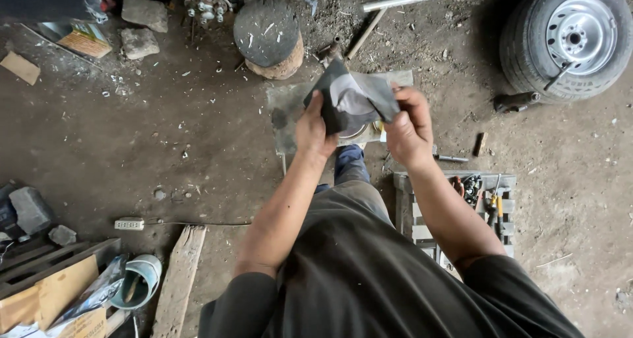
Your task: The person sands a section of a car's body panel using a sanding block and sandpaper. They repeatedly rub the sandpaper against the car's surface, focusing on a specific area near the wheel well.
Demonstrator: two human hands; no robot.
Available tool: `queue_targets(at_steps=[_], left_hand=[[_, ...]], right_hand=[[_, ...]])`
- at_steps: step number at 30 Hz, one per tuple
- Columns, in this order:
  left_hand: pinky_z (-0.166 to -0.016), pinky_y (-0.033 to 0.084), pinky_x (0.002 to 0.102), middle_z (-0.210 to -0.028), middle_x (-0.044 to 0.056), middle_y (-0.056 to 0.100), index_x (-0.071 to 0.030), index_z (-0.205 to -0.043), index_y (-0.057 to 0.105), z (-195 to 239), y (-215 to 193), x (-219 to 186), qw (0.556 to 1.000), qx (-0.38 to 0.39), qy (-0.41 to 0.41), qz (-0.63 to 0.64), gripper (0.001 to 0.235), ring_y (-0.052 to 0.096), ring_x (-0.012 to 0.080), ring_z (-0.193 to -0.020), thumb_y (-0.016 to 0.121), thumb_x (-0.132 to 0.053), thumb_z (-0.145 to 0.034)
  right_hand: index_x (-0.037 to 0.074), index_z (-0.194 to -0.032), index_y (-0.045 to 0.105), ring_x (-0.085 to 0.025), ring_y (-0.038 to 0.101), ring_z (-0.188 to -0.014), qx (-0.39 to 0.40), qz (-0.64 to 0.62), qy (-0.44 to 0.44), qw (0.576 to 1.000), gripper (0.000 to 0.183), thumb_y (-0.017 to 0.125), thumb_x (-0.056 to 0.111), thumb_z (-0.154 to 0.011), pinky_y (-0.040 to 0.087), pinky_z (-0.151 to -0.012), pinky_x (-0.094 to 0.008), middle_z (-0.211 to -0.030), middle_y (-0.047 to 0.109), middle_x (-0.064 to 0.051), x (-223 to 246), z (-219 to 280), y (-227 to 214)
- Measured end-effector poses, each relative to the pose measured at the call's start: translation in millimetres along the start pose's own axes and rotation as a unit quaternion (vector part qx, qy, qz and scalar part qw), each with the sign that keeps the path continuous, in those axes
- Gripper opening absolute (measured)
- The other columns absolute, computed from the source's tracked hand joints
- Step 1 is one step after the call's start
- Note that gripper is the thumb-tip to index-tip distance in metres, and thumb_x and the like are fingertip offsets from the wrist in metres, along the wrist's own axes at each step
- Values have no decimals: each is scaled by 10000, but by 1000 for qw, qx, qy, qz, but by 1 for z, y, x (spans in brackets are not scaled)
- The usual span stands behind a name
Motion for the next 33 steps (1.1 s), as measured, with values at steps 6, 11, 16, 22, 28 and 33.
queue_targets(at_steps=[6, 11, 16, 22, 28, 33], left_hand=[[-892, 595, 413, -1173, 147, 708, 17, -1259, 615, 48, 68, -56, 984, 55, 150, -78, 372, 706, 261, -1020, 667, -277, -1038], [-847, 602, 411, -1161, 120, 692, -12, -1219, 607, 62, 76, -82, 973, 36, 193, -123, 403, 703, 236, -1011, 688, -332, -988], [-920, 579, 351, -1246, 83, 657, -22, -1306, 613, 92, 114, -121, 768, 57, 388, -507, 448, 679, 187, -1092, 556, -427, -1124], [-759, 552, 356, -979, 117, 740, -24, -1139, 706, 113, 128, -106, 706, 46, 404, -581, 298, 710, 243, -851, 592, -298, -1109], [-746, 588, 347, -1068, 149, 737, -5, -1332, 638, 143, 178, -95, 629, 159, 459, -608, 307, 745, 243, -873, 544, -128, -1067], [-877, 616, 396, -1202, 181, 709, -13, -1294, 620, 164, 199, -99, 564, 217, 540, -586, 233, 737, 313, -1072, 504, -154, -1148]], right_hand=[[69, -1379, 598, -272, 481, -1508, 36, 60, -18, 997, 314, 606, 156, -1077, 311, -1324, -449, -1562, 550, -139, 17, -3, 33], [29, -1366, 612, -289, 471, -1507, 20, 75, 45, 996, 306, 626, 108, -1071, 309, -1314, -460, -1529, 570, -148, -6, 4, 9], [16, -989, 644, -333, 444, -1504, 132, 345, 58, 927, 58, 636, 27, -1045, 353, -1221, -454, -1304, 681, -175, -8, -1, 17], [64, -1403, 638, -319, 547, -1462, 37, 477, -37, 877, 367, 658, 71, -1037, 508, -1186, -512, -1501, 575, -151, 83, -43, 57], [143, -1221, 749, -383, 575, -1344, 167, 683, -137, 698, 340, 767, 137, -882, 458, -1089, -548, -1346, 679, -67, 70, -32, 118], [157, -1183, 772, -361, 559, -1323, 196, 668, -99, 711, 358, 763, 165, -826, 431, -1071, -560, -1284, 711, -59, 42, -19, 109]])
Point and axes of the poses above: each hand's wrist, its own z-axis away from the middle knuckle, its own y-axis out of the palm, x = y × z, the point moved 10 cm from there along -z, towards the middle knuckle
